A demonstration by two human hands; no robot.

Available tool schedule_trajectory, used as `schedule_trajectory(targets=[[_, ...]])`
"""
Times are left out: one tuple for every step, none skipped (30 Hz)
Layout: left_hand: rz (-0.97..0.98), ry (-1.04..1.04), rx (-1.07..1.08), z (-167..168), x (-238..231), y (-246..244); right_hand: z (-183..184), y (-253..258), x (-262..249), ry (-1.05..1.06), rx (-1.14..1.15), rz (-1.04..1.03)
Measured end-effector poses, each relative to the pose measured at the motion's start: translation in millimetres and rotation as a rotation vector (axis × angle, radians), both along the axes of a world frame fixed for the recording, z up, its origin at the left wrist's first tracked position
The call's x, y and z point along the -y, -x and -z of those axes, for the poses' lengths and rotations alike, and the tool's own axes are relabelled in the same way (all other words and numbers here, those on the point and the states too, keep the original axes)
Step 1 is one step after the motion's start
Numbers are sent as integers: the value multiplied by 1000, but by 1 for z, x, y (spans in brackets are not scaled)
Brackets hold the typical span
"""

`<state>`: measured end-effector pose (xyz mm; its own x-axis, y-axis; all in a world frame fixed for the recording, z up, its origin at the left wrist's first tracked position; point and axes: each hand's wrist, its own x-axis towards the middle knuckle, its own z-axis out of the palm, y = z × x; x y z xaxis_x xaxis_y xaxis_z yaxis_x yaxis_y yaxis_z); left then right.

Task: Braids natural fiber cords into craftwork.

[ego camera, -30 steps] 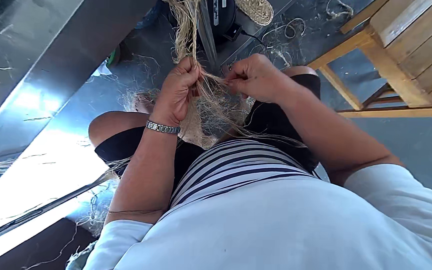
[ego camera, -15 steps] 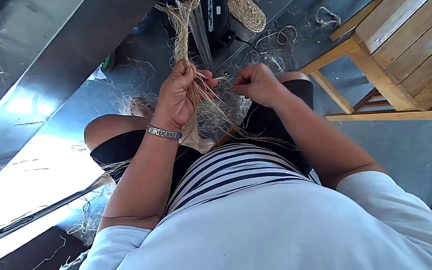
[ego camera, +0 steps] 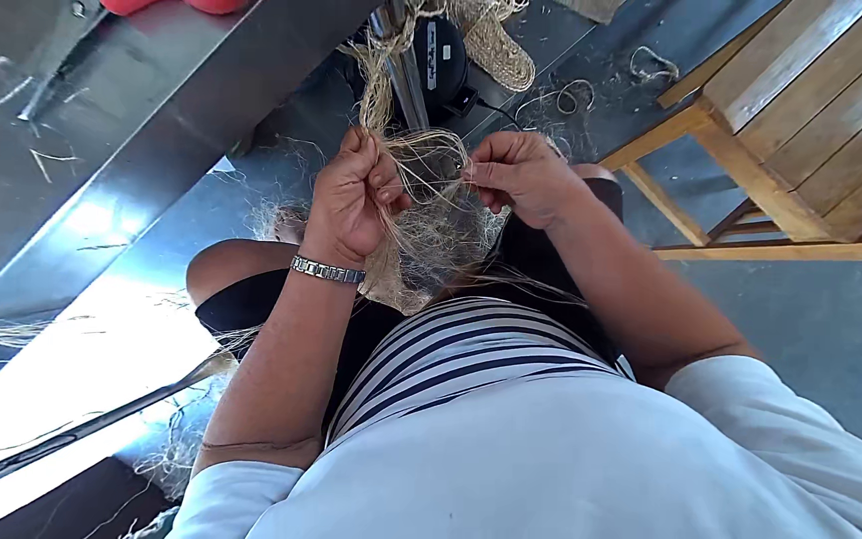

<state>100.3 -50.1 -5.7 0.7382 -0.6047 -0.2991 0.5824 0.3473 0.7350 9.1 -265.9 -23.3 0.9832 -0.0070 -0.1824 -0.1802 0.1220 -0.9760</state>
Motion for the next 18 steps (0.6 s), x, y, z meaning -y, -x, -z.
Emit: schedule_trajectory(targets=[[16, 11, -8, -1, -1, -1, 2, -2, 1, 204, 41, -1], [27, 2, -9, -1, -1, -2, 3, -3, 3, 468, 72, -20], [29, -17, -7, -1, -1, -2, 4, -4, 4, 694, 78, -52], [31, -43, -8, 0, -1, -2, 4, -2, 3, 862, 52, -96], [33, -73, -15, 0, 0, -1, 2, 0, 0, 983, 13, -133], [44, -117, -13, 0, 0, 1, 0, 3, -3, 1073, -32, -156], [62, -178, -2, -1, 1, 3, -3, 6, -5, 1147, -83, -170], [86, -242, 11, -1, 3, 4, -5, 7, -6, 1207, -128, -179], [103, -295, 17, -1, 5, 5, -6, 8, -5, 1253, -157, -174], [113, -332, 17, 0, 8, 6, -7, 8, -6, 1280, -174, -160], [123, -351, 18, 2, 9, 6, -7, 9, -7, 1293, -176, -139], [135, -357, 25, 3, 10, 7, -8, 9, -8, 1299, -168, -120], [140, -350, 41, 4, 11, 7, -10, 9, -8, 1304, -166, -109], [140, -335, 61, 4, 12, 8, -11, 7, -8, 1305, -181, -118], [133, -316, 83, 4, 12, 9, -11, 4, -9, 1311, -217, -145], [121, -294, 107, 3, 13, 11, -11, 1, -10, 1312, -280, -189], [106, -260, 139, 1, 12, 11, -9, -2, -10, 1316, -359, -245], [88, -222, 178, -3, 9, 9, -3, -3, -10, 1325, -439, -301]])
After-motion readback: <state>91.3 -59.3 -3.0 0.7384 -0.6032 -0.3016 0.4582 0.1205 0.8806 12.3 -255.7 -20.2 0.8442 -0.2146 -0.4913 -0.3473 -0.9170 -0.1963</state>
